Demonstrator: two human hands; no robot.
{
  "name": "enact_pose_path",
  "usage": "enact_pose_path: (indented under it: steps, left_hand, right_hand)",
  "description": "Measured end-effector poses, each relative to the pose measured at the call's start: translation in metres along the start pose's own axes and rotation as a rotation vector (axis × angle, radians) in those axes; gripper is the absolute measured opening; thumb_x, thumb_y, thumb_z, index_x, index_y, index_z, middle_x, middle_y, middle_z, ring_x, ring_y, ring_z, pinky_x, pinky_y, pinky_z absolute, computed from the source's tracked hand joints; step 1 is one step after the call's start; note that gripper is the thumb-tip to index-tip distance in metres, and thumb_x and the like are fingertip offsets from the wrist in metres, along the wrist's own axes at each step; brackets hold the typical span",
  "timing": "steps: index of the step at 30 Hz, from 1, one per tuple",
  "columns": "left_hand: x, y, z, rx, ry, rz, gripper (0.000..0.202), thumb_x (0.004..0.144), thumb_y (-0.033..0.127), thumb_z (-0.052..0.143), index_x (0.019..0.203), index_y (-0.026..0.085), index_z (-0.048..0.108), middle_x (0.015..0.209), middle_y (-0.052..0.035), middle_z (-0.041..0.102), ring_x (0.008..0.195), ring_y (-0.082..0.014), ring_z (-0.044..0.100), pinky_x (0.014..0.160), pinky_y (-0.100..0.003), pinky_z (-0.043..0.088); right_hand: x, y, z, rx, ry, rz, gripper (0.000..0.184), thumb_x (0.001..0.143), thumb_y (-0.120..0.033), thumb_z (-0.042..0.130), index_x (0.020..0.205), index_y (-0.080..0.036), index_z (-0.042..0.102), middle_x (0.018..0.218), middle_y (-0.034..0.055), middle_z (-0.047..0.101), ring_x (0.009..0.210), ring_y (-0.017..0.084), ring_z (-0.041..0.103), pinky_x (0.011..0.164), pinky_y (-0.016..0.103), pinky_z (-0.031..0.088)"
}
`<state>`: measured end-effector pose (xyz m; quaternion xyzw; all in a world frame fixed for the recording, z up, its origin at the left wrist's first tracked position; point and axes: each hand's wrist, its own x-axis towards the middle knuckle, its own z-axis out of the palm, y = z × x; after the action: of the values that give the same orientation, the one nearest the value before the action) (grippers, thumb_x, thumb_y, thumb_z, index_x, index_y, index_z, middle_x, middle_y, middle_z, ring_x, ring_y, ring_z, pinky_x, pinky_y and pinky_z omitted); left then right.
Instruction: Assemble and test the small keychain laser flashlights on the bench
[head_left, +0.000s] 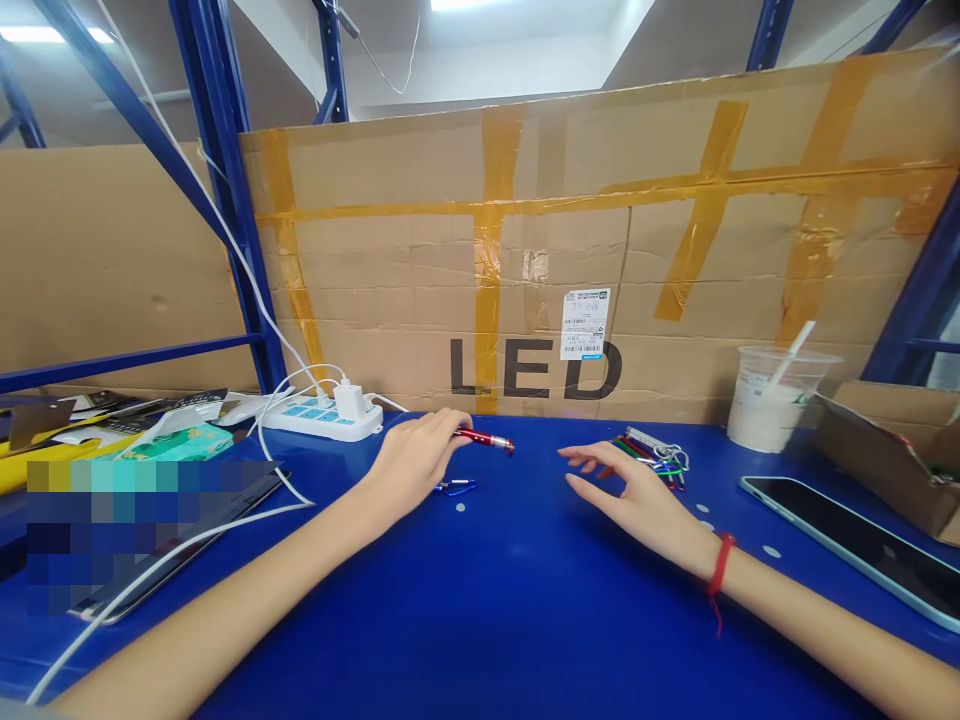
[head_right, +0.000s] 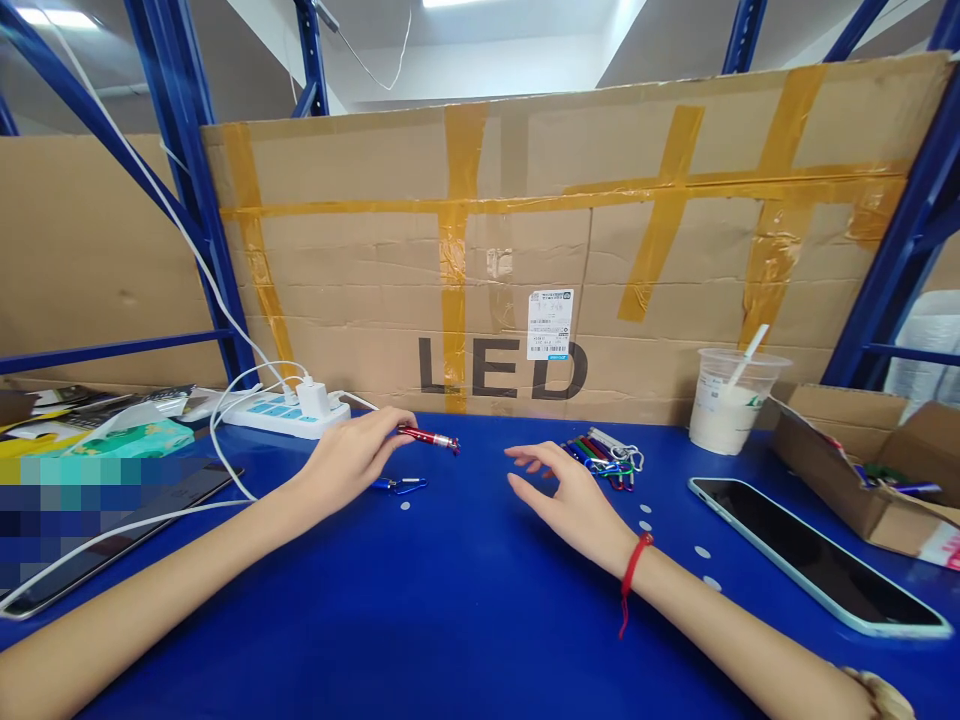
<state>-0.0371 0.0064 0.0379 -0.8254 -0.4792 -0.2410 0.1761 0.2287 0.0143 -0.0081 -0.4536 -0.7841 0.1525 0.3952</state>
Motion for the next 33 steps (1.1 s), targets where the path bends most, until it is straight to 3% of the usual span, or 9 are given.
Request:
enact_pose_path:
  steps: [4,9,16,22,25,29,33]
  left_hand:
    - [-0.009,0.026,0.001,-0.086,0.008,0.078,0.022,0.094,0.03,0.032,0.098,0.02,0.052,0.09,-0.0018,0.065,0.081,-0.0152,0.061,0.069,-0.026,0.044]
    - [-0.016,0.038,0.009,-0.153,0.005,0.147,0.026,0.094,0.032,0.03,0.099,0.021,0.053,0.09,-0.0015,0.064,0.08,-0.0141,0.06,0.069,-0.025,0.045]
    - [-0.018,0.043,0.015,-0.28,-0.106,0.072,0.023,0.093,0.035,0.034,0.097,0.023,0.053,0.091,0.0002,0.065,0.084,-0.0138,0.061,0.071,-0.025,0.045]
    - [-0.02,0.045,0.018,-0.354,-0.133,0.14,0.025,0.092,0.04,0.035,0.093,0.022,0.053,0.088,0.0012,0.063,0.082,-0.0129,0.06,0.07,-0.024,0.044]
    - [-0.021,0.046,0.018,-0.349,-0.159,0.162,0.026,0.09,0.044,0.039,0.09,0.022,0.052,0.085,0.0012,0.062,0.078,-0.0126,0.059,0.067,-0.024,0.043]
    - [-0.021,0.045,0.019,-0.339,-0.156,0.153,0.027,0.087,0.048,0.045,0.087,0.021,0.05,0.083,0.0015,0.061,0.075,-0.0126,0.058,0.065,-0.024,0.043]
    - [-0.02,0.044,0.02,-0.317,-0.124,0.123,0.02,0.088,0.041,0.046,0.089,0.021,0.05,0.083,0.0019,0.061,0.071,-0.0118,0.057,0.06,-0.023,0.043]
  right_hand:
    - [-0.007,-0.022,0.002,0.144,-0.146,-0.014,0.044,0.082,-0.045,0.053,0.122,-0.026,0.053,0.117,0.0051,0.057,0.104,0.021,0.053,0.09,0.036,0.044]
    - [-0.014,-0.039,0.006,0.221,-0.252,-0.038,0.04,0.086,-0.044,0.047,0.122,-0.027,0.056,0.117,0.0041,0.06,0.101,0.021,0.055,0.093,0.038,0.043]
    - [-0.015,-0.037,0.008,0.291,-0.282,0.023,0.039,0.085,-0.043,0.05,0.117,-0.023,0.061,0.096,0.0039,0.068,0.09,0.02,0.061,0.081,0.032,0.049]
    - [-0.018,-0.041,0.007,0.284,-0.307,-0.05,0.031,0.088,-0.041,0.048,0.109,-0.027,0.066,0.102,0.0014,0.067,0.092,0.019,0.06,0.081,0.027,0.047]
    - [-0.019,-0.043,0.006,0.229,-0.329,-0.072,0.032,0.09,-0.041,0.043,0.107,-0.027,0.067,0.095,0.0015,0.067,0.086,0.018,0.06,0.078,0.027,0.046]
    - [-0.018,-0.041,0.005,0.148,-0.309,-0.092,0.033,0.091,-0.04,0.041,0.108,-0.027,0.067,0.091,0.0023,0.065,0.085,0.018,0.059,0.078,0.029,0.045]
    - [-0.016,-0.036,0.005,0.11,-0.257,-0.092,0.033,0.091,-0.04,0.042,0.109,-0.026,0.066,0.09,0.0039,0.063,0.084,0.019,0.058,0.077,0.029,0.044]
